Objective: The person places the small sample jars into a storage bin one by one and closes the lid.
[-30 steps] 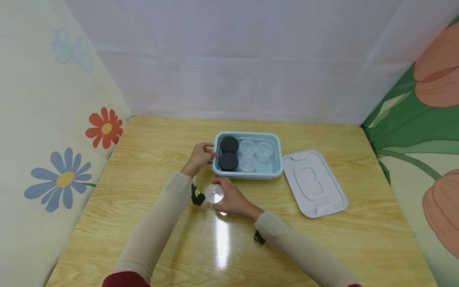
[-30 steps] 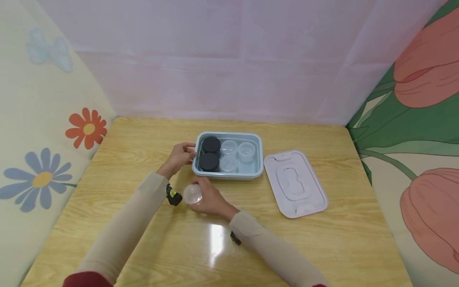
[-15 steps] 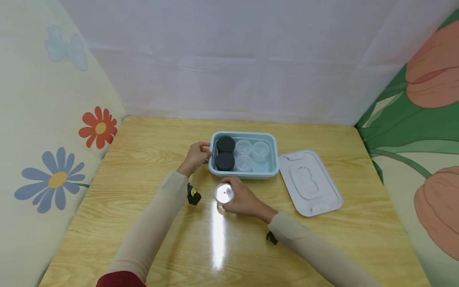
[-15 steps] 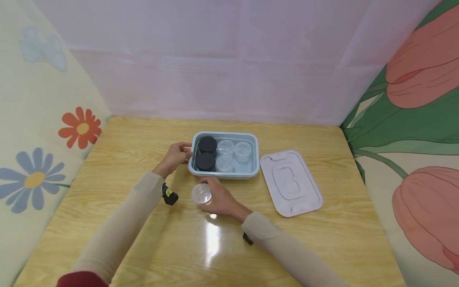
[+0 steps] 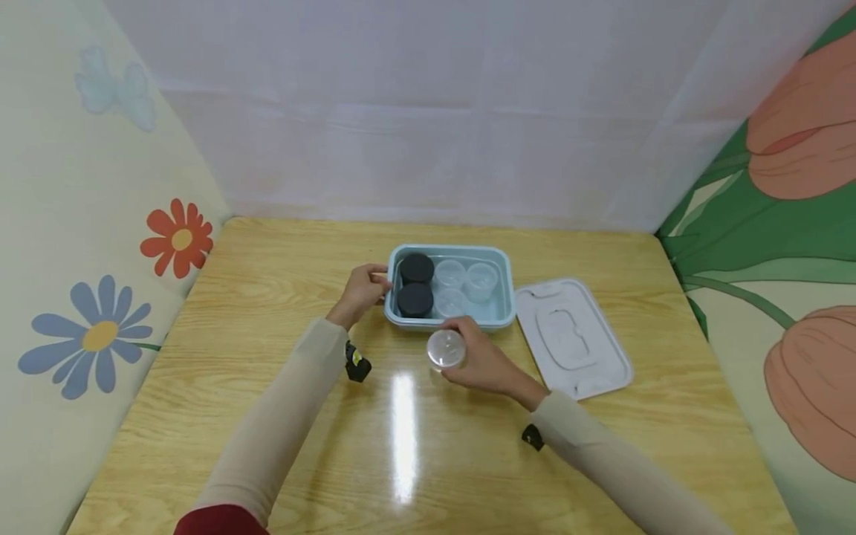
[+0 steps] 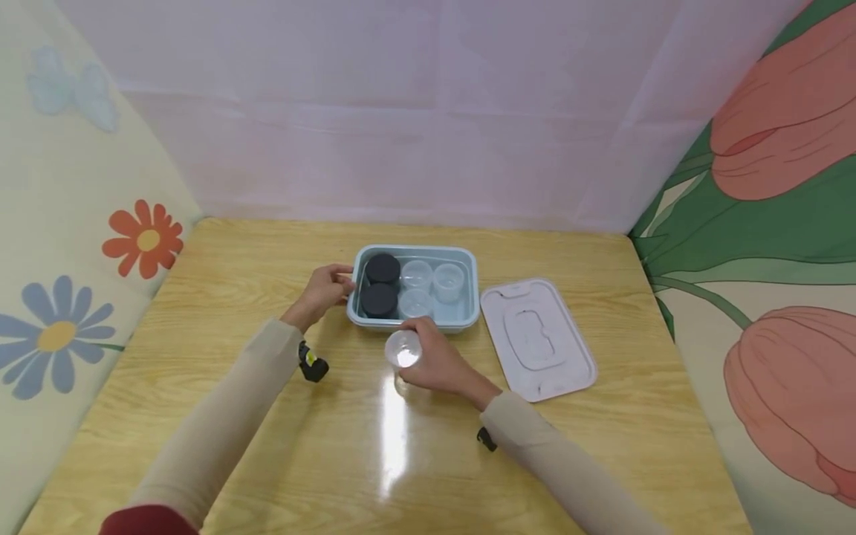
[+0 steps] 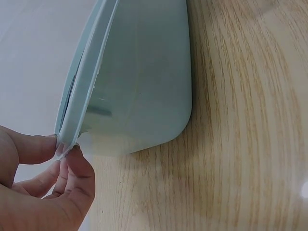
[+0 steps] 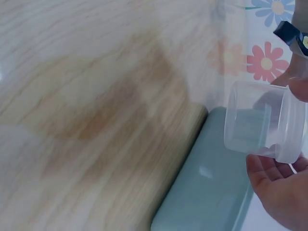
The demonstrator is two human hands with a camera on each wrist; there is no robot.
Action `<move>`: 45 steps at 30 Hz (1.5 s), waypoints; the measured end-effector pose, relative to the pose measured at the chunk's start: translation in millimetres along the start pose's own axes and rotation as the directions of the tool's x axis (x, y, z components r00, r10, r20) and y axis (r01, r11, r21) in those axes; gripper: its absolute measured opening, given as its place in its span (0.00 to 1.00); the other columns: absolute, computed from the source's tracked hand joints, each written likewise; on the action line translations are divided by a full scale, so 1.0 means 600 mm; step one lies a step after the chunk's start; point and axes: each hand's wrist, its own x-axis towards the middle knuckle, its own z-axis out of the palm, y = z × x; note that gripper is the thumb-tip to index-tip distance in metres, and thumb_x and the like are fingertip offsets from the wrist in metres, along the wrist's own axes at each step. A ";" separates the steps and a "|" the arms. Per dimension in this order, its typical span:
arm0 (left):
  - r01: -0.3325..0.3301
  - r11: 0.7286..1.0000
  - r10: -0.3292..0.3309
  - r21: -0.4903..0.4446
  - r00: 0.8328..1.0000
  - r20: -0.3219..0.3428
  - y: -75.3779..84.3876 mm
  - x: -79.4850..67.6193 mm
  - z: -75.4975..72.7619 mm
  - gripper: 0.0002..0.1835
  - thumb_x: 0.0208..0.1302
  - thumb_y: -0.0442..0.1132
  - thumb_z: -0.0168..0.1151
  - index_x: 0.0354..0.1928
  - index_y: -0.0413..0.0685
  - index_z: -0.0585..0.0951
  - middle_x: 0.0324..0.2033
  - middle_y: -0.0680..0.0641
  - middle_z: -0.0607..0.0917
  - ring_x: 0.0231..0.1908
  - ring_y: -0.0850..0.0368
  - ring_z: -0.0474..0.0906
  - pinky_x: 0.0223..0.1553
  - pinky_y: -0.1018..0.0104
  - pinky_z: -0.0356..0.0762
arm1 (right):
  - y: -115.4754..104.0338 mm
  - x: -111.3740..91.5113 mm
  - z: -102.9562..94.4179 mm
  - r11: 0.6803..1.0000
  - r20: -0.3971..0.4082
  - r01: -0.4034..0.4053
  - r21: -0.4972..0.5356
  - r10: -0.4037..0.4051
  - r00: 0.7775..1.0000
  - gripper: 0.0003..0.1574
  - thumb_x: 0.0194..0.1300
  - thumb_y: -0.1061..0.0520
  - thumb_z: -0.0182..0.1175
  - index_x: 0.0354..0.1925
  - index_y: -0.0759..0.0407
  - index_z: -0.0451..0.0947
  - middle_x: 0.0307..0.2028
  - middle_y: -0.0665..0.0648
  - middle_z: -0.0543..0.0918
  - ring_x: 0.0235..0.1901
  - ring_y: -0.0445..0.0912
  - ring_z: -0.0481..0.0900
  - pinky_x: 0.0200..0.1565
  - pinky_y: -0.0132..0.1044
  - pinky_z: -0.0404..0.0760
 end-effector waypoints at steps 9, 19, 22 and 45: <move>-0.002 1.000 0.002 -0.005 1.000 0.002 -0.001 -0.003 -0.004 0.24 0.65 0.27 0.50 0.64 0.33 0.67 0.35 0.45 0.74 0.24 0.63 0.74 0.29 0.73 0.79 | -0.003 -0.006 -0.044 1.000 -0.017 -0.014 -0.021 0.014 1.000 0.42 0.44 0.62 0.72 0.57 0.66 0.65 0.52 0.64 0.73 0.51 0.54 0.73 0.54 0.49 0.76; 0.001 1.000 -0.001 -0.012 1.000 -0.006 -0.004 0.003 -0.006 0.23 0.65 0.27 0.53 0.63 0.34 0.68 0.37 0.44 0.75 0.28 0.61 0.75 0.35 0.68 0.82 | -0.002 0.010 -0.103 0.998 -0.046 -0.068 0.011 0.069 0.997 0.41 0.50 0.63 0.70 0.60 0.66 0.64 0.55 0.67 0.72 0.55 0.58 0.72 0.54 0.54 0.76; -0.024 0.999 0.024 -0.036 1.000 -0.002 -0.011 0.009 -0.006 0.23 0.63 0.27 0.54 0.61 0.33 0.69 0.35 0.42 0.76 0.27 0.58 0.76 0.34 0.64 0.83 | 0.002 0.015 -0.116 0.995 -0.056 -0.093 0.022 0.095 0.994 0.42 0.51 0.62 0.70 0.61 0.66 0.63 0.57 0.67 0.70 0.57 0.59 0.70 0.56 0.56 0.74; 0.011 1.000 -0.011 -0.008 1.000 -0.014 0.000 -0.004 0.000 0.24 0.64 0.26 0.52 0.63 0.34 0.68 0.37 0.44 0.75 0.28 0.61 0.74 0.30 0.71 0.80 | 0.071 0.059 -0.116 0.978 -0.134 -0.206 0.033 0.208 0.969 0.41 0.49 0.63 0.69 0.59 0.71 0.62 0.59 0.70 0.68 0.60 0.62 0.65 0.62 0.56 0.68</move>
